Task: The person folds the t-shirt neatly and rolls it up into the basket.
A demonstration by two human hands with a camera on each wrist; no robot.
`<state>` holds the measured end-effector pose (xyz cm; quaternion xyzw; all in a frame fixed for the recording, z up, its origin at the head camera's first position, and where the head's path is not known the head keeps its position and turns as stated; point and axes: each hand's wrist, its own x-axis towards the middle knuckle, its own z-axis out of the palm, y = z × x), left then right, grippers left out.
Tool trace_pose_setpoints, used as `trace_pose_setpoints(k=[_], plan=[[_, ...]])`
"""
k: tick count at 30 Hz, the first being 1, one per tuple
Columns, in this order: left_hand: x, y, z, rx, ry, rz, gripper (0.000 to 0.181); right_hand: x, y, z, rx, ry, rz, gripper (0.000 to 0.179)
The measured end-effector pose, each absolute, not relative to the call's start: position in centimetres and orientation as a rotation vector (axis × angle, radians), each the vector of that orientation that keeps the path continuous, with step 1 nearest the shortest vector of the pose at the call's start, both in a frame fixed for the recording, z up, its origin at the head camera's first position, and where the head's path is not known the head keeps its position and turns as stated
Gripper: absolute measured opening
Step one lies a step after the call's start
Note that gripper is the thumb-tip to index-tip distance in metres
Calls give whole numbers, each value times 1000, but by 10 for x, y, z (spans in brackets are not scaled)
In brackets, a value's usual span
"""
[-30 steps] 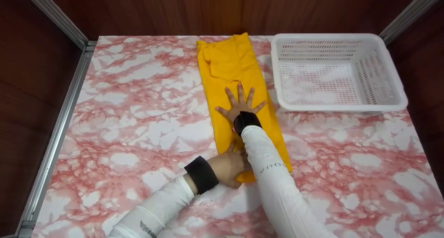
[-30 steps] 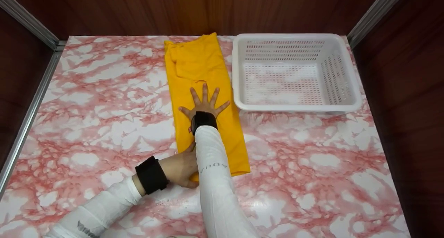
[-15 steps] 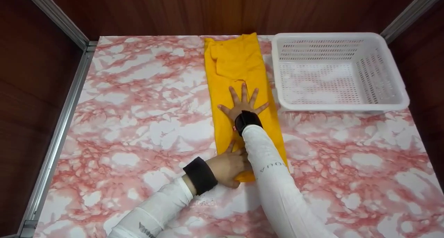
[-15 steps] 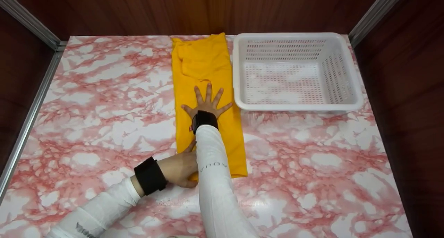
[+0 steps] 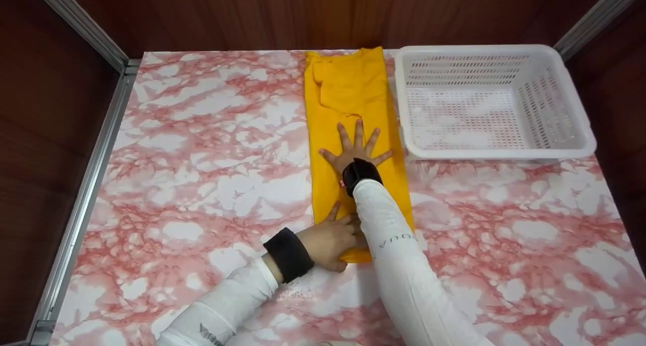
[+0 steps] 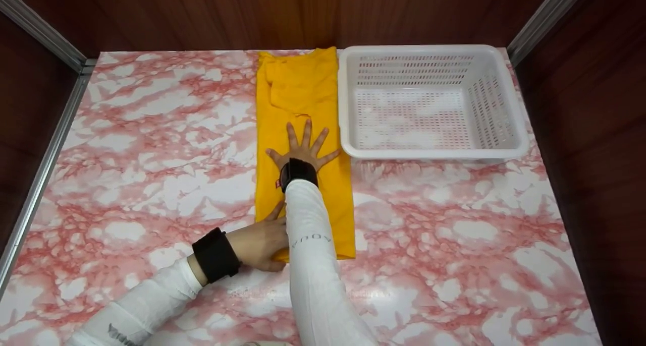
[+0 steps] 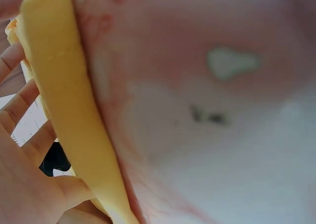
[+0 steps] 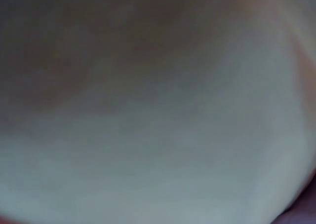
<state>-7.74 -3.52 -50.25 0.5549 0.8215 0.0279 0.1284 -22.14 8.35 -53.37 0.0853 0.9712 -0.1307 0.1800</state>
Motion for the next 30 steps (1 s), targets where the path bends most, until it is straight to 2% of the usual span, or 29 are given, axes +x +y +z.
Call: trace_pose_setpoints(k=[30], plan=[[-78,-42,-503,1599,2375,169,51,-224,81,-535,317,2725,-346,84]])
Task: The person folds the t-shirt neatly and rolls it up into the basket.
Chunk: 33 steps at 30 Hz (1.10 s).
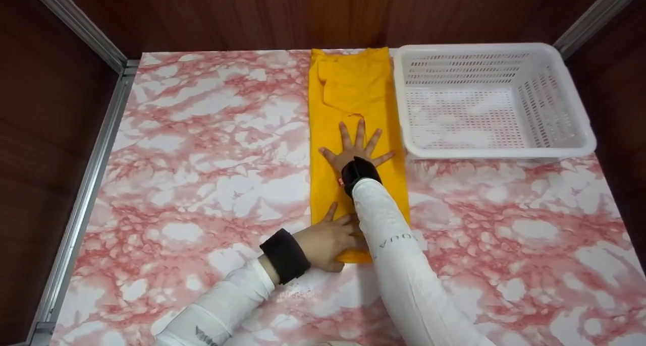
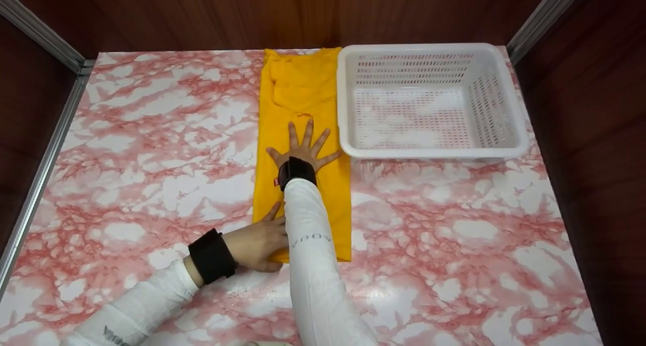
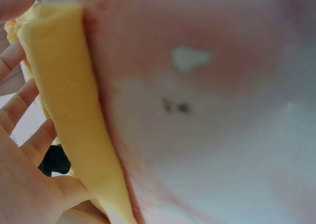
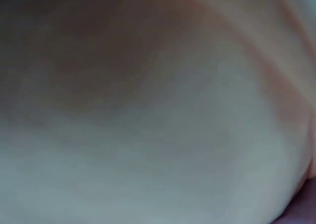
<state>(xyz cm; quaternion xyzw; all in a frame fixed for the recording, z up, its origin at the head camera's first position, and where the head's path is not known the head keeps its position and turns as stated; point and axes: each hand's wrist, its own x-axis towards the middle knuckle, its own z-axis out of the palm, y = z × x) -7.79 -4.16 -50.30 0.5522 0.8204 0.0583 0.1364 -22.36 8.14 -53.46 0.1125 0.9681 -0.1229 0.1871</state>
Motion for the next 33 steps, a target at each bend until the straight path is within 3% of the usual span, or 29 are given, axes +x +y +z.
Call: trace_pose_setpoints(k=[33], plan=[[-88,-38,-507,1581,2395,258,48,-235,87,-528,309,2709,-376,86]])
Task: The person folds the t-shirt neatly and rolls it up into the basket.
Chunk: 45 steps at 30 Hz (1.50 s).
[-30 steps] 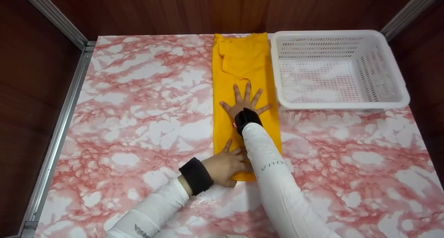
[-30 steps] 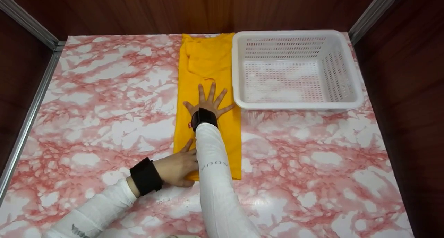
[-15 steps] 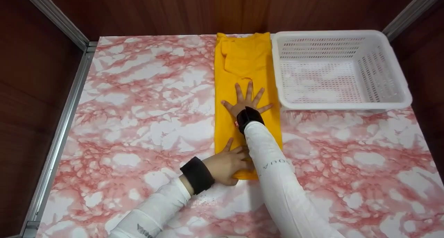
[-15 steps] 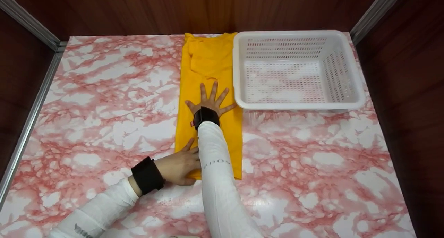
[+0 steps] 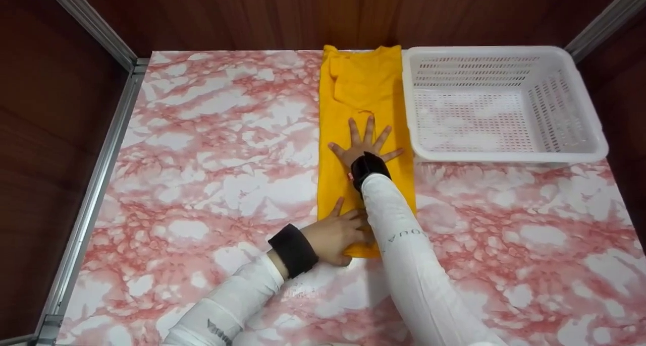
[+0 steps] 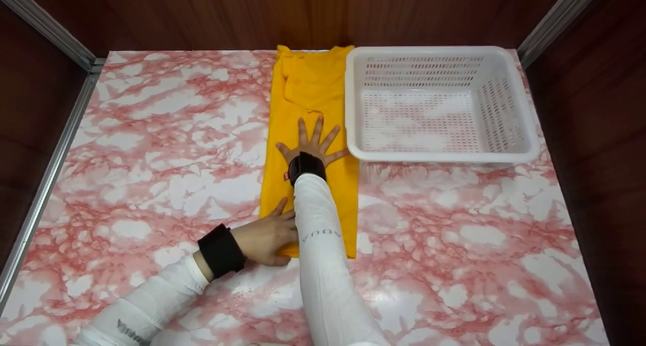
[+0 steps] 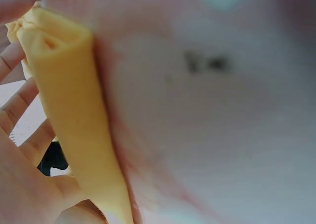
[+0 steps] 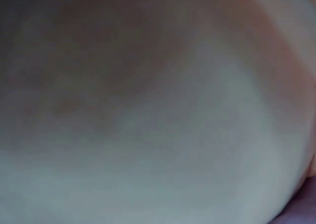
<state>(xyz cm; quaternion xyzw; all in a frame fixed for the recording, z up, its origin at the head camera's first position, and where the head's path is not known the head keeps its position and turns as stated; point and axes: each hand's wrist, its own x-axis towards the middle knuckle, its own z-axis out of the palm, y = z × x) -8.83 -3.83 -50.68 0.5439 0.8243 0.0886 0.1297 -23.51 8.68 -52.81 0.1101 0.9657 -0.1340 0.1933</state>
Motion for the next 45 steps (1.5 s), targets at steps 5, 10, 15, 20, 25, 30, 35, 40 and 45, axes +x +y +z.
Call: trace_pose_setpoints(k=[5,10,15,20,25,30,35,40,45], plan=[[-88,-34,-508,1569,2392,273,47,-236,93,-532,300,2718,-355,87],[-88,-33,-510,1549,2387,281,46,-237,99,-523,202,2654,-376,87],[-91,-34,-510,1541,2364,307,43,-227,114,-500,-24,2570,-448,89],[-91,-34,-508,1549,2358,290,43,-194,138,-487,-327,2575,-457,87],[-87,-33,-507,1485,2391,256,51,-143,167,-495,-610,2643,-492,83],[-71,-39,-503,1381,2463,231,72,-89,195,-502,-790,2734,-533,78],[-55,-58,-498,1267,2590,203,74,-45,215,-505,-864,2768,-482,85],[-49,-72,-499,1243,2744,165,54,-24,218,-509,-956,2857,-353,75],[-46,-70,-503,1309,2865,118,35,-22,213,-511,-1095,2976,-259,60]])
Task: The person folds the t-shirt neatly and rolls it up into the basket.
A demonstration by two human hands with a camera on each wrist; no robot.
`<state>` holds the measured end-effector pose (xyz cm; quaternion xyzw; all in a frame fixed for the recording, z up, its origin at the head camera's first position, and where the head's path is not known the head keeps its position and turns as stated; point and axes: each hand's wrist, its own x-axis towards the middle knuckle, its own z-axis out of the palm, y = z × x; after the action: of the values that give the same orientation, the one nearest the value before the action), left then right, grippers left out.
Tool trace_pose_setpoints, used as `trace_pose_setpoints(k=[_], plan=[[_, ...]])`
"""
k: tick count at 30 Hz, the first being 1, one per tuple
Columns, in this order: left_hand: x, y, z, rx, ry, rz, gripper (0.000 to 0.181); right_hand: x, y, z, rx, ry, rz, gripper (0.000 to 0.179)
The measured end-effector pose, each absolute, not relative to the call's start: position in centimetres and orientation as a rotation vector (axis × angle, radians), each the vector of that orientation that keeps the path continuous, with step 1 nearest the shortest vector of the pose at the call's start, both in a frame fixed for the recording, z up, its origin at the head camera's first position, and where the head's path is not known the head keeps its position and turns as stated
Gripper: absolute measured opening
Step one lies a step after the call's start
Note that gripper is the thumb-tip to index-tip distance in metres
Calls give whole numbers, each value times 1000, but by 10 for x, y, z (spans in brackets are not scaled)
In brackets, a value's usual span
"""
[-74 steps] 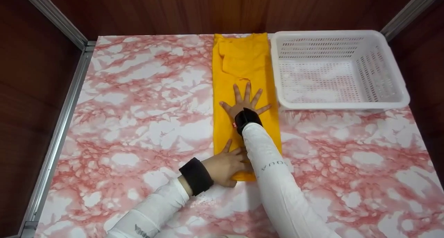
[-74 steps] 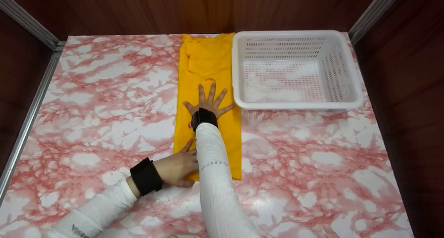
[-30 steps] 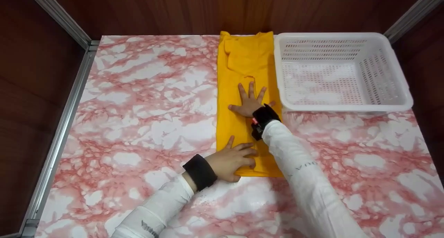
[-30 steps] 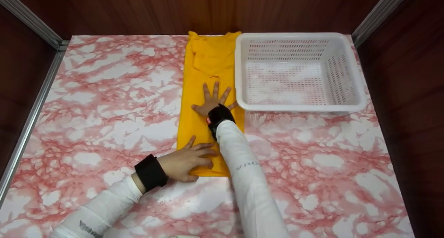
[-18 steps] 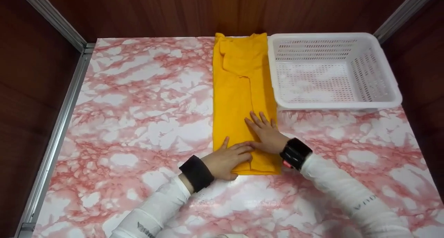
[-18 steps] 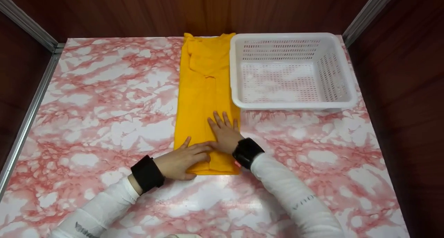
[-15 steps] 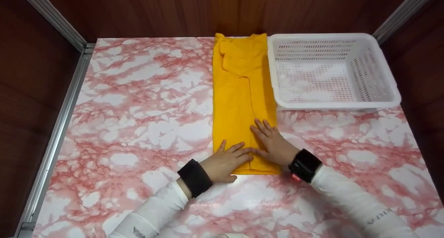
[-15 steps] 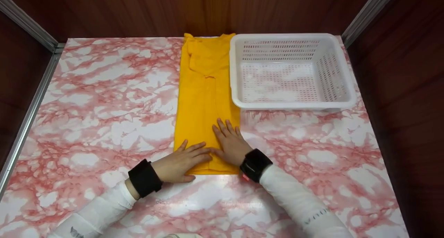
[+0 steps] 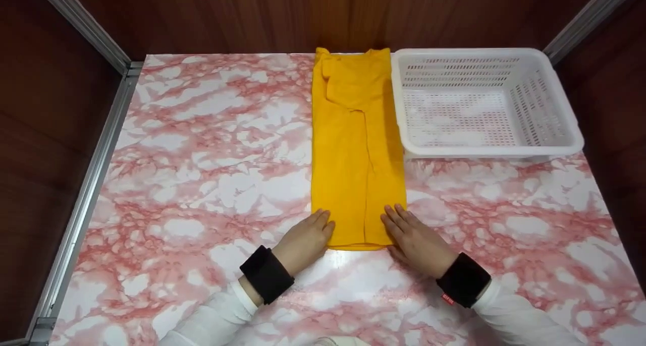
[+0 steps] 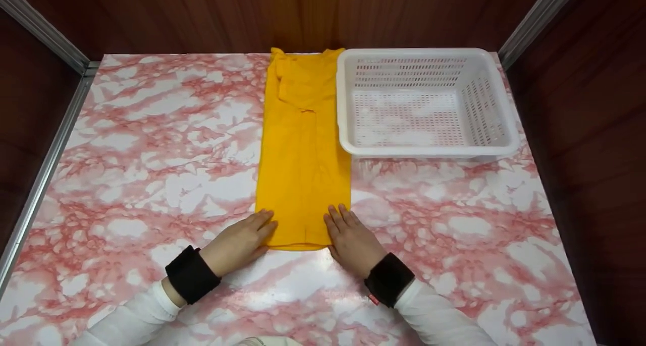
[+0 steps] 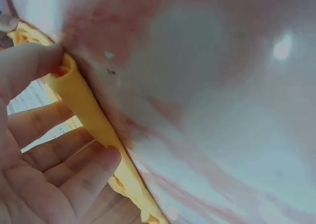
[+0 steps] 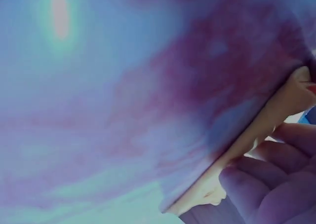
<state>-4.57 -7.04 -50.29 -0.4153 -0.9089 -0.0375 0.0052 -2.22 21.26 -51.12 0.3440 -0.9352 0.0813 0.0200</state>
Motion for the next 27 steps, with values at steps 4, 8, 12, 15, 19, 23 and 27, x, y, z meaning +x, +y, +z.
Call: trace_pose_setpoints(k=[4,8,12,15,19,23,27], plan=[[-43,-69,-507,-1272,-2793,-47,30,-25,209,-514,1117,-2842,170,56],[-40,-72,-509,-1254,-2758,-39,28,-28,203,-515,1133,-2833,97,52],[-38,-77,-508,-1255,-2756,-61,28,-28,197,-516,1159,-2795,10,48],[-36,-83,-507,-1251,-2775,-91,29,-27,192,-517,1188,-2746,-59,48],[-33,-90,-507,-1233,-2780,-107,31,-27,186,-520,1209,-2681,-60,50],[-29,-96,-508,-1217,-2770,-103,32,-27,181,-523,1219,-2656,-25,50],[-26,-99,-508,-1201,-2775,-131,32,-26,179,-524,1226,-2672,10,51]])
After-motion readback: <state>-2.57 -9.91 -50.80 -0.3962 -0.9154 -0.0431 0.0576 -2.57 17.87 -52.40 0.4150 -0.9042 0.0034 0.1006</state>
